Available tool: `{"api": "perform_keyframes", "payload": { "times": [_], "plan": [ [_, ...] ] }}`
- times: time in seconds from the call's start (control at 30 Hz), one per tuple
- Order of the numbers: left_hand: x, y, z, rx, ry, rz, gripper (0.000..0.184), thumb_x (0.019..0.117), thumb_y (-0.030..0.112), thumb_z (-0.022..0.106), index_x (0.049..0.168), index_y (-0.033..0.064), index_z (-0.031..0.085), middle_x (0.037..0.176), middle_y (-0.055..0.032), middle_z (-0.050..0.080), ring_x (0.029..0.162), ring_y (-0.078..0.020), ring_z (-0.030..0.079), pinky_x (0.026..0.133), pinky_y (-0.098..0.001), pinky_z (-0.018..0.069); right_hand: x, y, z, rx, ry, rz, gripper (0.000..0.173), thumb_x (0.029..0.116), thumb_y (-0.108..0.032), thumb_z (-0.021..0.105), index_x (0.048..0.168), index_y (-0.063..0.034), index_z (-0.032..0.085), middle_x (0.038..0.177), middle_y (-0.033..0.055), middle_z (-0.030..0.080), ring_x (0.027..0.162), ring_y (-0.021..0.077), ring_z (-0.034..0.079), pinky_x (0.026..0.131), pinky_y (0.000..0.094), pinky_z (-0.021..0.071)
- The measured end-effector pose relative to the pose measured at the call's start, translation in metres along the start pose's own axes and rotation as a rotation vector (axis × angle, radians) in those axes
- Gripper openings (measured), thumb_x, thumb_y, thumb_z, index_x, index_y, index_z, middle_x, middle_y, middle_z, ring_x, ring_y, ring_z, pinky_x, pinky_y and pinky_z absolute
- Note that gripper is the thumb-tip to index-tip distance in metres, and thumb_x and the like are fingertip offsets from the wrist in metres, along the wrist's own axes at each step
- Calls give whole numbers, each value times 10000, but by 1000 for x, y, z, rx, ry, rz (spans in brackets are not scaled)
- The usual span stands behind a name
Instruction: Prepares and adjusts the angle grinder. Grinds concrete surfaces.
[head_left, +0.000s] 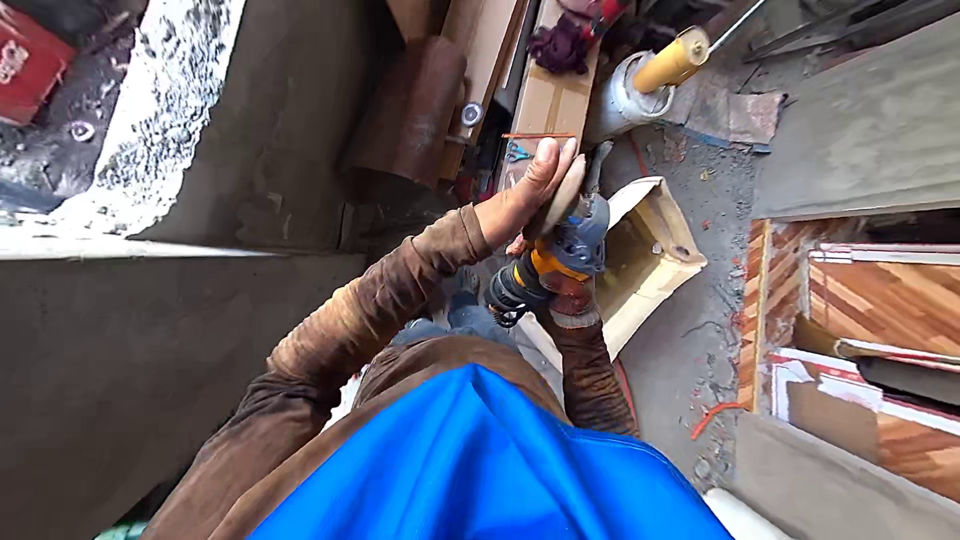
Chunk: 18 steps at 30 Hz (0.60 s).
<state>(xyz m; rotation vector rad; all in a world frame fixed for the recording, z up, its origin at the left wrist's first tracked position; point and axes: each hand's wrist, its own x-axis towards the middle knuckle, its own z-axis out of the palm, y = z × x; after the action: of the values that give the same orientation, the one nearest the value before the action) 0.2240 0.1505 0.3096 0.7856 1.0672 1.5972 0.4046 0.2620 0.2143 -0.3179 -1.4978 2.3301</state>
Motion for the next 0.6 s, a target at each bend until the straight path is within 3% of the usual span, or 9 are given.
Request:
{"api": "perform_keyframes", "payload": {
  "times": [0.07,0.13,0.27,0.37,0.43,0.47,0.53,0.57,0.6],
  "plan": [
    [3,33,14,82,117,43,897,1016,687,39,1646,57,154,1703,-96,226,1547,-170,263,1251,-422,266,12,-10,-3,200,-113,-33,485,725,-384,875,1133,-165,731,1042,23,752,972,156,714,871,378,597],
    [3,64,20,119,402,118,729,1086,558,196,1585,38,306,1635,-98,371,1492,-157,360,1230,-411,303,30,-23,4,420,-316,-83,543,750,-462,836,1139,-104,713,1012,80,747,938,224,716,874,426,585],
    [-11,94,-33,278,554,551,769,1051,612,224,1587,75,350,1634,-73,377,1495,-204,364,1198,-457,356,44,-50,13,540,-422,-217,628,756,-587,786,1131,-89,711,912,39,734,860,183,704,833,398,582],
    [-40,148,-44,447,622,808,746,1058,564,162,1537,50,412,1588,-84,444,1484,-215,385,1206,-483,351,37,-68,2,506,-398,-235,616,754,-523,816,1155,-73,688,994,67,725,938,199,697,888,398,569],
    [-51,171,-35,547,648,938,644,1070,490,215,1432,5,436,1527,-117,496,1478,-237,394,1224,-502,332,36,-78,-1,395,-400,-233,585,762,-472,835,1160,-69,691,1035,103,728,975,226,701,901,411,573],
    [-48,164,-22,637,619,944,603,1087,439,267,1417,-36,437,1496,-136,509,1452,-223,420,1229,-464,339,38,-82,5,312,-393,-228,560,761,-453,847,1157,-88,697,1018,99,734,945,218,706,866,399,583],
    [-5,107,14,737,484,949,528,1084,306,393,1370,-121,515,1415,-208,571,1341,-210,530,1158,-370,408,32,-82,26,172,-240,-153,504,717,-396,896,1093,-117,709,961,84,739,878,198,715,800,385,610],
    [26,70,23,655,346,987,542,1071,296,392,1368,-143,505,1420,-240,562,1332,-241,546,1137,-367,437,22,-74,38,156,-134,-132,450,696,-373,899,1048,-140,745,960,56,759,895,168,727,816,366,614],
    [42,52,29,576,174,893,610,1088,331,330,1475,-137,386,1528,-236,457,1408,-244,473,1171,-360,405,14,-62,47,186,-79,-140,427,717,-381,884,1037,-131,749,971,61,765,916,172,733,835,374,615]
  ]
}}
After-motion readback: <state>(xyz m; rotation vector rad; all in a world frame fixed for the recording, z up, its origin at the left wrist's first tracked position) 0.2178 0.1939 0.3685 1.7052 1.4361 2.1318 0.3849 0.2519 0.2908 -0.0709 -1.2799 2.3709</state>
